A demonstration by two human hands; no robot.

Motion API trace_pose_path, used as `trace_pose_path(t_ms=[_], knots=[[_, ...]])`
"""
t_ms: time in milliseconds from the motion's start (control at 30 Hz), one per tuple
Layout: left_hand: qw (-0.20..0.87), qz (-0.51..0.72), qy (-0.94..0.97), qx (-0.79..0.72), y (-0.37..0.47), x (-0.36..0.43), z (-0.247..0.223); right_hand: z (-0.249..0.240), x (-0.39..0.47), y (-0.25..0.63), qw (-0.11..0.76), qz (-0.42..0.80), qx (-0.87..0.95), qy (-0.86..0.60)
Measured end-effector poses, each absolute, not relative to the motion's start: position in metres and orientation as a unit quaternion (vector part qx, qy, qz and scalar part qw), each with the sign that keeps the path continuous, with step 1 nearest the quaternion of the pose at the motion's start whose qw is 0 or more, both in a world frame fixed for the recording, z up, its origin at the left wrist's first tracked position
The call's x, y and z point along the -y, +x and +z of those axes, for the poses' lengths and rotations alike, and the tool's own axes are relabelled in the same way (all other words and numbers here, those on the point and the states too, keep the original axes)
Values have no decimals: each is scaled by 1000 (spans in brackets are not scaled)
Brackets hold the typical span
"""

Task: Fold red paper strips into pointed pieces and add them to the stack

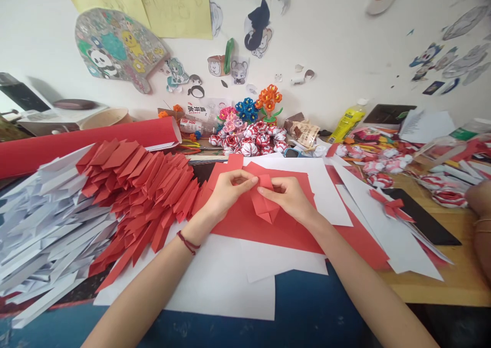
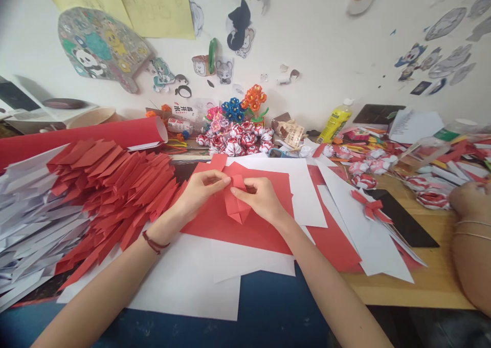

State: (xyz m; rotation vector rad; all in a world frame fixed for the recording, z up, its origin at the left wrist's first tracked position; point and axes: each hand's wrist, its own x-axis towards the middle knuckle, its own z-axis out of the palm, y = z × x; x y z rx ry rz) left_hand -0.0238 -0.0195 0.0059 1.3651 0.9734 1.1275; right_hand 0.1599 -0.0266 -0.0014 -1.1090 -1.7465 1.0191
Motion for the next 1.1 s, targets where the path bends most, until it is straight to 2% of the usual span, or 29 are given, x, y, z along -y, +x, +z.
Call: trace_pose_path(t_ms=[133,400,633,867,1100], knots=[[504,471,593,-416,-24,19,6,-1,27,160,402,407,693,-440],[354,456,672,-464,-22,18,1,-3,27,160,396,409,693,-443],[220,358,767,-485,-21,25,5,-3,27,159,402,393,693,-451],[206,372,762,-489,-18,26,3,3,30,157,416,494,642,-414],[189,364,771,-488,-19,28,4,1,30,156,418,518,625,-408]])
